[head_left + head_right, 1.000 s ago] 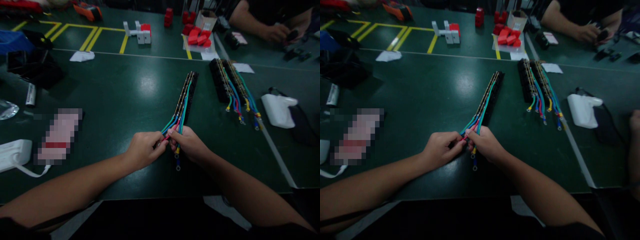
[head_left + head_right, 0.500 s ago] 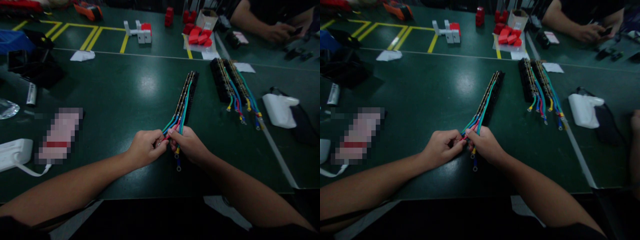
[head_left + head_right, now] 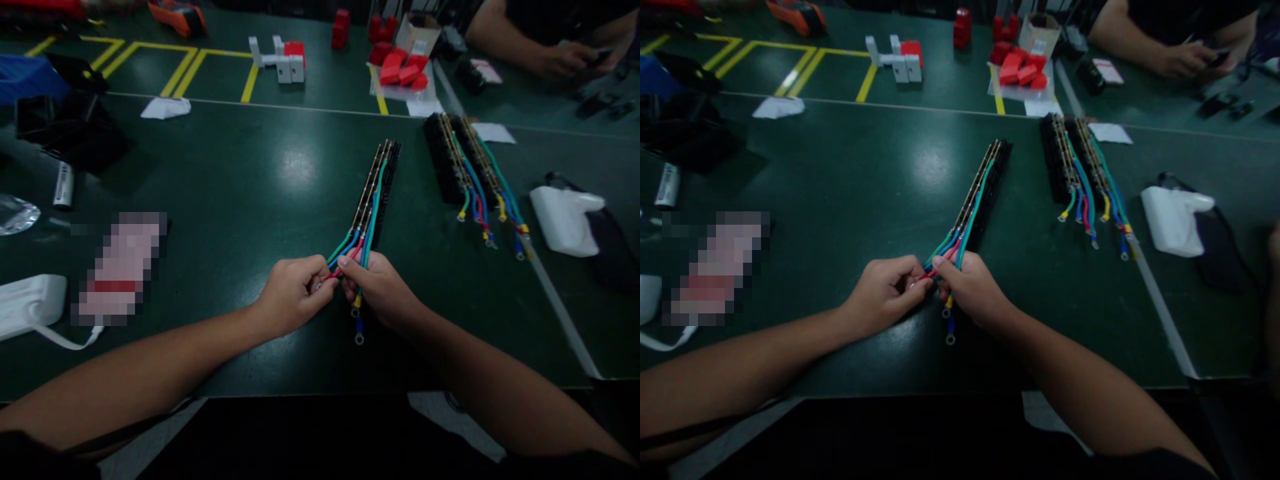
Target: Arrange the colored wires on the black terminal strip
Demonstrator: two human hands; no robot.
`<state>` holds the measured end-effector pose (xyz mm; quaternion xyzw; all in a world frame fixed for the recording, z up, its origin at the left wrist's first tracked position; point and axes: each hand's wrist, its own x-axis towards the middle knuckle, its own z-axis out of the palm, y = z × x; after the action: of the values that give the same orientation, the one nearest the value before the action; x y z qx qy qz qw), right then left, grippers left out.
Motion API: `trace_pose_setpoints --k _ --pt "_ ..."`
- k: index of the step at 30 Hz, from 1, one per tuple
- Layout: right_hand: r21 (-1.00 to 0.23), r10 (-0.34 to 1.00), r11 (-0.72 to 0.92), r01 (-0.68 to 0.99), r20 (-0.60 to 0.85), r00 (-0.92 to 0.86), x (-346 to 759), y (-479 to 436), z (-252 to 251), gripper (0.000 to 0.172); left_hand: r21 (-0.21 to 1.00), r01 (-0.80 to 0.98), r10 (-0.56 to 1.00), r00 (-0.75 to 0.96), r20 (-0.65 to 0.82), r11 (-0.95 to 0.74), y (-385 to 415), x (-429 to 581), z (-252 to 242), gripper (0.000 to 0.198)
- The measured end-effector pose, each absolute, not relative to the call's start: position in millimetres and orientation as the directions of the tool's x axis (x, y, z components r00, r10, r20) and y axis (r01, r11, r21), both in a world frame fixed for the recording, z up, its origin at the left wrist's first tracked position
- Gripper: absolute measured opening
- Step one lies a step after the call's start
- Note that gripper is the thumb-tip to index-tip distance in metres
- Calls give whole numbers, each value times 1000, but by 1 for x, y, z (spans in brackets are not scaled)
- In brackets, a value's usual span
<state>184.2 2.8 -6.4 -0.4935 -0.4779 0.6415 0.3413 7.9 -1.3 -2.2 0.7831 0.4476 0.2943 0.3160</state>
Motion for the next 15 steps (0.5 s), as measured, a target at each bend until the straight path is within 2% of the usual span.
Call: trace_pose_setpoints --k 15 --pt "-944 898 -331 13 -319 -304 184 3 -3 26 755 496 873 443 205 -429 -2 7 -4 22"
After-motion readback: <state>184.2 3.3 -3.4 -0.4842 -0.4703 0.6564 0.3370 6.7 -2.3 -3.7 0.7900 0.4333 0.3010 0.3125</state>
